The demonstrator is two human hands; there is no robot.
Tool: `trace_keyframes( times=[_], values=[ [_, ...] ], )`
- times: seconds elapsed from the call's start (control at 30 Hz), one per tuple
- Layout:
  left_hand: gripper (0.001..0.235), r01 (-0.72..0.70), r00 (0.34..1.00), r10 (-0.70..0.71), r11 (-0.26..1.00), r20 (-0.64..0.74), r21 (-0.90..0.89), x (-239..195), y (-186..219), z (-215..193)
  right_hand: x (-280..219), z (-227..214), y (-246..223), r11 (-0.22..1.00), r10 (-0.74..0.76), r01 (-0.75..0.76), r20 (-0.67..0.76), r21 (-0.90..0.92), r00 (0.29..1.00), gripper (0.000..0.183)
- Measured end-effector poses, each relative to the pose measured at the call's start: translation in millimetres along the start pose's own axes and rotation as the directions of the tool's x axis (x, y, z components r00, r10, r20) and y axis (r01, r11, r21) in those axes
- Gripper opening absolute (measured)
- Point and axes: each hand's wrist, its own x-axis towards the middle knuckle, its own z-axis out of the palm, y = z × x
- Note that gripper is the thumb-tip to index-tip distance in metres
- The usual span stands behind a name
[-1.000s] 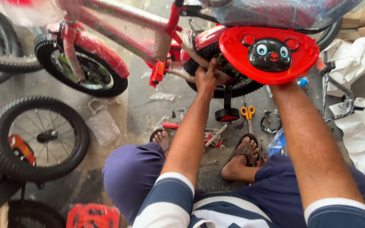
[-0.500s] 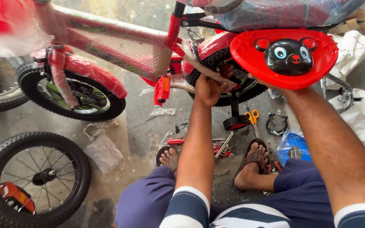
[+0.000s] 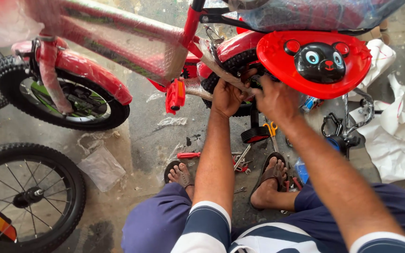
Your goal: The person sits on the floor and assembles a red children's bicycle. They use a wrench to tighten bolts on the rear wheel axle and handle a container of small parts, likely nuts and bolts, before continuing to secure the wheel to the frame.
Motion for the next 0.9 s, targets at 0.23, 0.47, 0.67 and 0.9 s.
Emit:
trace_keyframes(
  times=[0.23, 0.47, 0.67, 0.9],
  values=[
    [0.042, -0.03, 0.997, 0.026, 0.998, -0.067, -0.063, 1.5, -12.4, -21.1, 21.2, 28.0, -39.0, 0.878, 0.174, -0.07, -0.181, 0.474, 0.968, 0.03],
    [0.043, 0.003, 0.992, -0.01, 0.998, -0.127, -0.061, 1.3, -12.2, -27.9, 36.5, 49.2, -38.9, 0.872, 0.248, -0.153, -0.15, 0.465, 0.957, 0.032],
    [0.042, 0.022, 0.999, -0.025, 0.998, -0.046, -0.052, 1.0, -8.8, -17.2, 51.1, 55.3, -40.4, 0.189, 0.499, -0.403, 0.266, 0.896, 0.825, 0.016],
    [0.044, 0.041, 0.992, -0.038, 0.999, -0.122, 0.021, -0.6, -4.7, -2.1, 47.9, 38.2, -45.6, 0.102, 0.489, -0.413, 0.316, 0.905, 0.813, 0.019]
  ],
)
